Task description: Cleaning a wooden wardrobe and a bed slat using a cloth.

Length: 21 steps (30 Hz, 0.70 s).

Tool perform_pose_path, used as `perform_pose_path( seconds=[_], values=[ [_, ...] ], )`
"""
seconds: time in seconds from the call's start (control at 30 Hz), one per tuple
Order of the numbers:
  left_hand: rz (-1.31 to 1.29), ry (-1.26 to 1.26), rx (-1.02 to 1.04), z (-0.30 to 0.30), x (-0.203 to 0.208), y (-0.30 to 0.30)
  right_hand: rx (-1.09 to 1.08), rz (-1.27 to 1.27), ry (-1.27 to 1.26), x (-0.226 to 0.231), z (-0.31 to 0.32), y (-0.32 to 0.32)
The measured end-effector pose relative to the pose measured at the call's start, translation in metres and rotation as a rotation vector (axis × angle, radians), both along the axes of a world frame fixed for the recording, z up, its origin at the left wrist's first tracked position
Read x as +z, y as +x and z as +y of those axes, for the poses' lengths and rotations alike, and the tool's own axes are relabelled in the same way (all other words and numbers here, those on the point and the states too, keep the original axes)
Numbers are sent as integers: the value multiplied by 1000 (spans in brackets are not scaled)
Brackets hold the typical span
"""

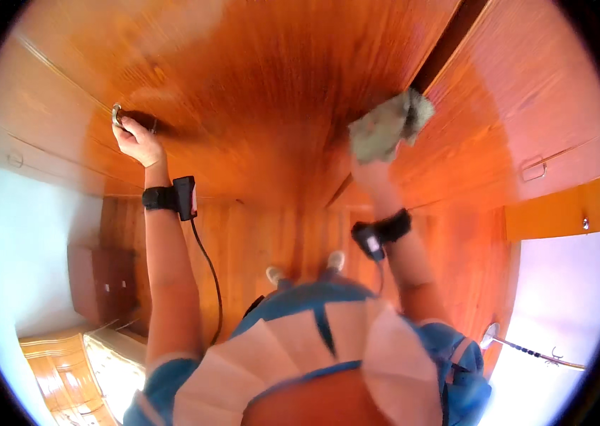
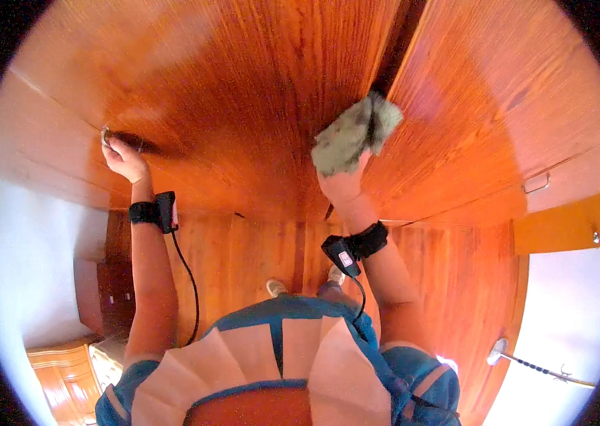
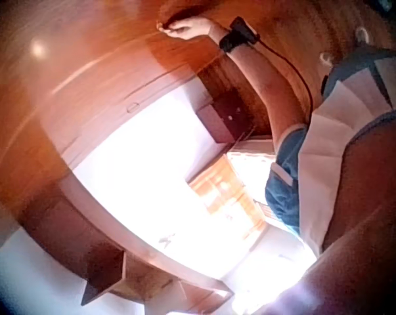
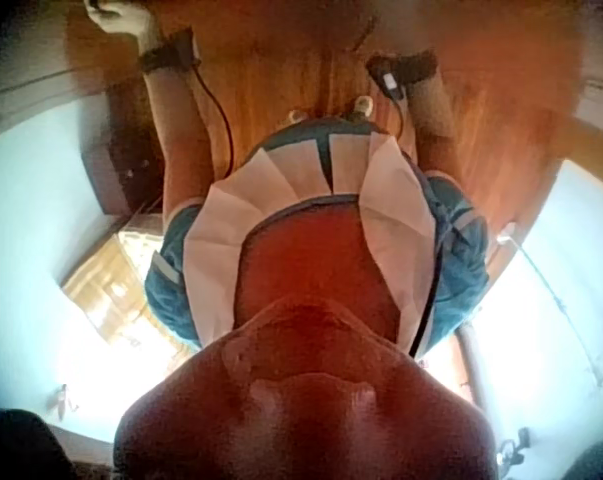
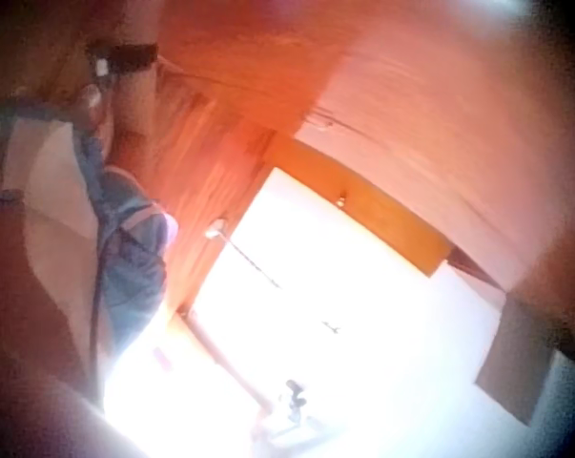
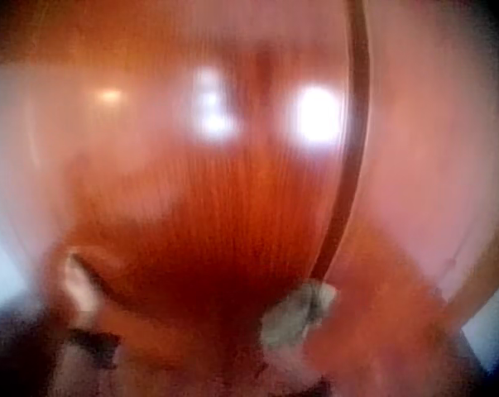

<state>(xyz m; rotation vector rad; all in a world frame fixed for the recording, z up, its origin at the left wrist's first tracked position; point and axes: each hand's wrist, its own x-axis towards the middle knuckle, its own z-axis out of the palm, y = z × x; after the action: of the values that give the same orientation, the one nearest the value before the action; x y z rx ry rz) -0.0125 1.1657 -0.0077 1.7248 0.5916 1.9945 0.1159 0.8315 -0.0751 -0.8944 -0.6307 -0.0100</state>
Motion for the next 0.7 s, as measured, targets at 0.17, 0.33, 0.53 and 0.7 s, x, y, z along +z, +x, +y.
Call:
perform_pose_path(
  seconds=[0.17, 0.33, 0.53, 0.7],
  values=[
    [11, -69, 5, 1, -3, -3, -47, 74, -356, -71, -12, -28],
    [21, -153, 3, -8, 4, 0, -335, 20, -778, -169, -29, -31],
    [84, -88, 88, -12, 3, -5, -489, -200, -766, -55, -25, -28],
    [15, -8, 51, 2, -3, -1, -159, 283, -193, 37, -36, -29]
  ],
)
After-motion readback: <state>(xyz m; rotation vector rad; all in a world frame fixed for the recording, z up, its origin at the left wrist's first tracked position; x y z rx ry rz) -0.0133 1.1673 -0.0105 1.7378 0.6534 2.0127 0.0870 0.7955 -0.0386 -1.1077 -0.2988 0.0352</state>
